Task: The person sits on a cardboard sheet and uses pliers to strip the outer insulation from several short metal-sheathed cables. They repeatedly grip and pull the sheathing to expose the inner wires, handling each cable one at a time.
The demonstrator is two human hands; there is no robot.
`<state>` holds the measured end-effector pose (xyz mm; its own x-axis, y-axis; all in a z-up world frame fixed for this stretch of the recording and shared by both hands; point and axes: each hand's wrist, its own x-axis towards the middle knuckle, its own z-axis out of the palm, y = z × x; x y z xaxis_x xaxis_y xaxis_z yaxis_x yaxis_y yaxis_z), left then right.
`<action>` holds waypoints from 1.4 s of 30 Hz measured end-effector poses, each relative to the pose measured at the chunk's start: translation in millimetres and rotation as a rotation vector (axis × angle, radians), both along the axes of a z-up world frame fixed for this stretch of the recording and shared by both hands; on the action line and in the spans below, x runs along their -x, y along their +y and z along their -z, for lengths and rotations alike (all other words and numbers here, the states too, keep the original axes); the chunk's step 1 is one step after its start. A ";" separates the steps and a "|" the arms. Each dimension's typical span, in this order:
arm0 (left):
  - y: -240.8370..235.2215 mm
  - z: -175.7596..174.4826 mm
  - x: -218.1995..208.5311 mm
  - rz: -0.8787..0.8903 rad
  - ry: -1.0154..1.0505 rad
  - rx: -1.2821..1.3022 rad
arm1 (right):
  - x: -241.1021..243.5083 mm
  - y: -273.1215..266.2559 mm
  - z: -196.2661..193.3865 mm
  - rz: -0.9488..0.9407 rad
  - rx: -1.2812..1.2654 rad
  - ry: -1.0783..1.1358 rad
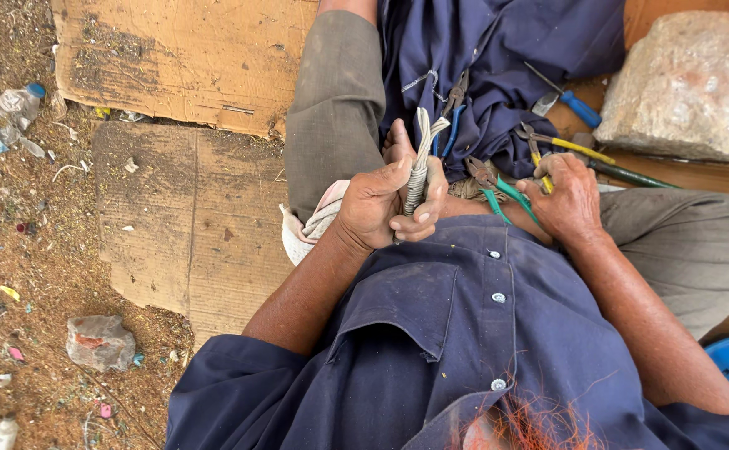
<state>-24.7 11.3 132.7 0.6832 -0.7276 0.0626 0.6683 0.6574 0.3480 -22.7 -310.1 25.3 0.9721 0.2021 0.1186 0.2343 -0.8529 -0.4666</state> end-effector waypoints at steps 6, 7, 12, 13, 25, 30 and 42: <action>-4.5 11.2 2.9 0.054 0.060 0.023 | -1.6 -0.9 3.9 0.033 -0.059 0.136; -5.9 13.2 3.4 0.058 0.069 -0.002 | -2.2 -1.4 3.9 0.028 -0.058 0.141; -9.8 20.5 5.6 0.020 0.082 -0.121 | 0.1 -1.0 1.6 0.034 -0.059 0.172; -10.5 21.6 6.0 0.031 0.065 -0.113 | -0.4 -1.3 0.9 0.033 -0.061 0.170; -10.1 32.6 6.2 0.067 0.016 -0.242 | -1.1 -0.5 5.1 0.028 -0.067 0.165; -13.7 29.3 5.9 0.047 -0.026 -0.491 | -1.5 -4.9 11.4 0.105 -0.049 0.164; -1.8 24.6 0.6 -0.017 -0.078 -0.715 | -33.8 -15.0 16.3 0.017 0.254 0.127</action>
<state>-25.3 9.5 108.2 0.7075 -0.5982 -0.3762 0.6158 0.2607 0.7435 11.2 -325.1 9.0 0.9795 0.1934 -0.0564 0.1724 -0.9495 -0.2620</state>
